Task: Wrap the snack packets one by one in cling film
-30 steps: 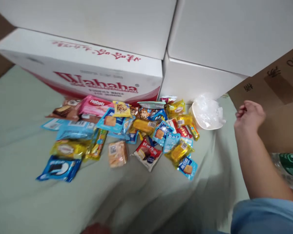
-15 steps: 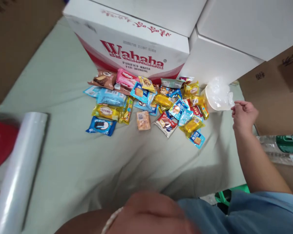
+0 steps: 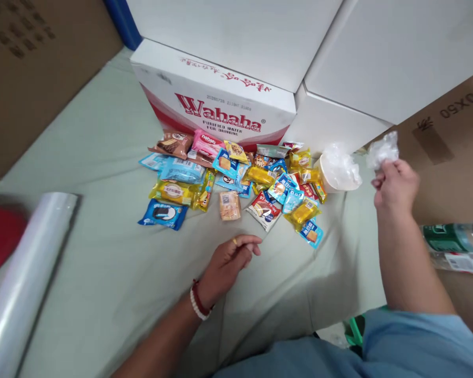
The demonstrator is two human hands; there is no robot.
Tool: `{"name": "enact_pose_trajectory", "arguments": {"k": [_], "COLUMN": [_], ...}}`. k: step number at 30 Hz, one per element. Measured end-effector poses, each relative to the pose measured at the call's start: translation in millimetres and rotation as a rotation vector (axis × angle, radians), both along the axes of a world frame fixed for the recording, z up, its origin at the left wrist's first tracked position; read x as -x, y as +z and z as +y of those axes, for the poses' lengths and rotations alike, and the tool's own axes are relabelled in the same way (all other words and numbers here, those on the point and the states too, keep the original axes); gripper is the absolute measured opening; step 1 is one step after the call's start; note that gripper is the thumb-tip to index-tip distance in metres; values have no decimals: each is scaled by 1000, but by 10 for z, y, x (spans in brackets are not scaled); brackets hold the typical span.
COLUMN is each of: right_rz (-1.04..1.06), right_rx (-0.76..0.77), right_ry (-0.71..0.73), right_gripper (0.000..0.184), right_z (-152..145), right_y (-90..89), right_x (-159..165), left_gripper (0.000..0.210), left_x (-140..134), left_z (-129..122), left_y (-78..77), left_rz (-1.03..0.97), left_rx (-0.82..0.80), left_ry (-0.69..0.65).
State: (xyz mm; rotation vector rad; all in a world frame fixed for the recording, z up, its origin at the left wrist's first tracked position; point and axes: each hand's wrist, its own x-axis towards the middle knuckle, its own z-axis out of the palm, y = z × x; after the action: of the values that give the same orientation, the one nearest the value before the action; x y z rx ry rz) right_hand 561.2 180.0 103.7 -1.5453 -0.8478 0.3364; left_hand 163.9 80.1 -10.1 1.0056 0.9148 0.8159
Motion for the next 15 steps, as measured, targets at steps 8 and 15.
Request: {"name": "enact_pose_trajectory", "arguments": {"k": [8, 15], "right_rz": [691, 714], "right_rx": [483, 287], "right_ry": [609, 544], "right_gripper": [42, 35], "right_z": [-1067, -1111], "right_y": [-896, -1355], "right_x": [2038, 2405], "left_gripper": [60, 54], "left_x": [-134, -54], "left_z": [31, 44], "left_y": [-185, -280], "left_rz": [-239, -135], "left_rx": [150, 187], "left_ry": [4, 175]}}
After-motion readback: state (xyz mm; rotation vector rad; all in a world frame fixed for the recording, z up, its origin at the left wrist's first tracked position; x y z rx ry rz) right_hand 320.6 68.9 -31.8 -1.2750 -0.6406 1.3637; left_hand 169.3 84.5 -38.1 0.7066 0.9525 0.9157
